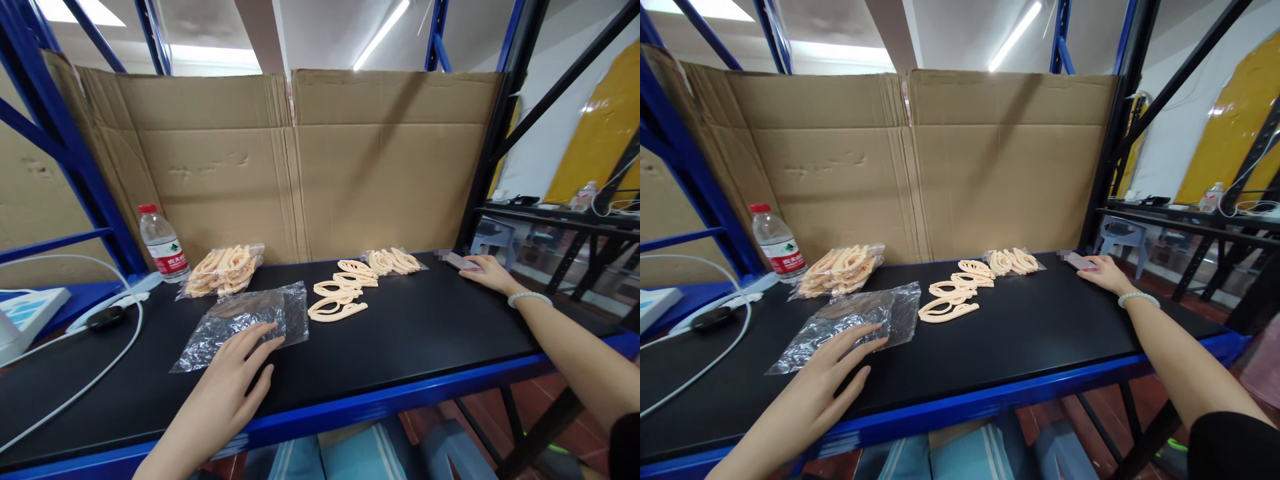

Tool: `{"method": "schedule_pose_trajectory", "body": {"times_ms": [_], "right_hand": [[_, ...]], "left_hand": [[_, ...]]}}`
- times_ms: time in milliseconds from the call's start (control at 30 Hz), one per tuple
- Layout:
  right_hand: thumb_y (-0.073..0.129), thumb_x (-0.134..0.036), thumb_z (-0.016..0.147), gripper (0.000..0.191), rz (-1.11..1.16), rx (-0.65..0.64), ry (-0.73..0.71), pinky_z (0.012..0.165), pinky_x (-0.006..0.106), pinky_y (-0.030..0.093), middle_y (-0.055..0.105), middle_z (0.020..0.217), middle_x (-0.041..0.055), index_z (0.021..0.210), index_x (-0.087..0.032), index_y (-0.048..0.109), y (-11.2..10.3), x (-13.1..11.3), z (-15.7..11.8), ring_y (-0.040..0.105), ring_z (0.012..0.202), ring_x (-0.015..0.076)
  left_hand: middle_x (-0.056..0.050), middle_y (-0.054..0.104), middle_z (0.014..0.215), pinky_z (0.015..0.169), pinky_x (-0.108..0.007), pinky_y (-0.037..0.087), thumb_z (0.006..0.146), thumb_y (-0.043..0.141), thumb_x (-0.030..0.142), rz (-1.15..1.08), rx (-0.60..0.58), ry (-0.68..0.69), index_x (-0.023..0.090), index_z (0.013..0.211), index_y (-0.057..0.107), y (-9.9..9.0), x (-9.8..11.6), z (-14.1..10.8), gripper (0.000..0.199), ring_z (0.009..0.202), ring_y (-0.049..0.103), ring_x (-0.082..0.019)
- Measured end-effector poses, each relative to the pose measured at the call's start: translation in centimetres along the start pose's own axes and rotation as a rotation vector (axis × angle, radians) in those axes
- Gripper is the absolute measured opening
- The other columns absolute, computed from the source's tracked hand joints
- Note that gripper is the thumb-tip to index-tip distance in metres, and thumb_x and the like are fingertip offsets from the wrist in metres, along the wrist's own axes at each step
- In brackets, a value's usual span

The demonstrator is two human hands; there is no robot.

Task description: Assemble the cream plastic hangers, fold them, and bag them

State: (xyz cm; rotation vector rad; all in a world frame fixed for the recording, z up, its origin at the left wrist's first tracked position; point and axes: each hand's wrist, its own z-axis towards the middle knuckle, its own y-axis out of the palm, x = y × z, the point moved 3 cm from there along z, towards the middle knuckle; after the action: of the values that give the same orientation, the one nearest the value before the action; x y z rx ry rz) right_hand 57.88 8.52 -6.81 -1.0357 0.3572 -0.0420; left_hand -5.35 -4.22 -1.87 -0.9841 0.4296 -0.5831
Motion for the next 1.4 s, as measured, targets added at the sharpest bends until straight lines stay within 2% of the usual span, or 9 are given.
{"method": "schedule_pose_trajectory", "body": {"times_ms": [233,633,1033,1267,1333,1400], "right_hand": [[0.057,-0.043,0.079,0.047,0.025,-0.065,-0.016,0.103,0.035,0.033,0.052,0.119,0.0139,0.120,-0.019,0.055,0.0,-0.1,0.0,0.042,0.125,0.0297],[0.059,-0.042,0.080,0.053,0.018,-0.072,-0.013,0.107,0.034,0.031,0.050,0.125,0.0201,0.124,-0.012,0.053,0.0,-0.3,0.1,0.042,0.126,0.0310],[0.058,-0.042,0.079,0.049,0.016,-0.061,-0.014,0.105,0.034,0.032,0.052,0.121,0.0157,0.120,-0.016,0.055,0.1,-0.1,0.1,0.040,0.128,0.0295],[0.059,-0.042,0.078,0.049,0.009,-0.048,-0.008,0.103,0.034,0.036,0.053,0.119,0.0145,0.120,-0.016,0.056,-0.1,0.1,0.0,0.045,0.123,0.0288],[0.059,-0.042,0.077,0.049,-0.002,-0.039,0.008,0.102,0.037,0.036,0.053,0.119,0.0153,0.118,-0.016,0.057,-0.6,-0.2,-0.1,0.045,0.123,0.0301],[0.060,-0.044,0.076,0.050,-0.019,0.013,0.006,0.102,0.044,0.036,0.050,0.122,0.0168,0.117,-0.016,0.058,-1.3,-1.9,-0.5,0.042,0.125,0.0340]], "left_hand": [[-0.005,0.051,0.137,0.101,-0.045,0.045,0.090,0.046,0.032,0.004,0.011,0.003,0.029,0.126,0.056,0.0,-0.1,0.1,0.038,0.123,0.050,-0.029],[-0.006,0.050,0.138,0.102,-0.045,0.045,0.090,0.046,0.030,0.027,0.013,0.016,0.027,0.128,0.053,0.1,-0.1,-0.2,0.039,0.126,0.048,-0.028],[-0.005,0.050,0.138,0.102,-0.045,0.044,0.090,0.046,0.031,-0.009,0.010,0.002,0.029,0.125,0.057,-0.1,0.0,0.0,0.037,0.125,0.049,-0.028],[-0.005,0.049,0.138,0.102,-0.046,0.044,0.090,0.046,0.030,0.001,0.000,0.008,0.028,0.126,0.055,0.0,0.0,0.0,0.037,0.126,0.048,-0.028],[-0.006,0.048,0.139,0.102,-0.047,0.044,0.090,0.046,0.030,0.015,0.000,0.012,0.028,0.127,0.054,0.0,0.0,0.0,0.038,0.127,0.047,-0.029],[-0.007,0.046,0.140,0.101,-0.047,0.045,0.090,0.046,0.029,0.031,0.016,0.015,0.027,0.129,0.051,-0.1,0.0,-0.1,0.040,0.126,0.047,-0.029]]}}
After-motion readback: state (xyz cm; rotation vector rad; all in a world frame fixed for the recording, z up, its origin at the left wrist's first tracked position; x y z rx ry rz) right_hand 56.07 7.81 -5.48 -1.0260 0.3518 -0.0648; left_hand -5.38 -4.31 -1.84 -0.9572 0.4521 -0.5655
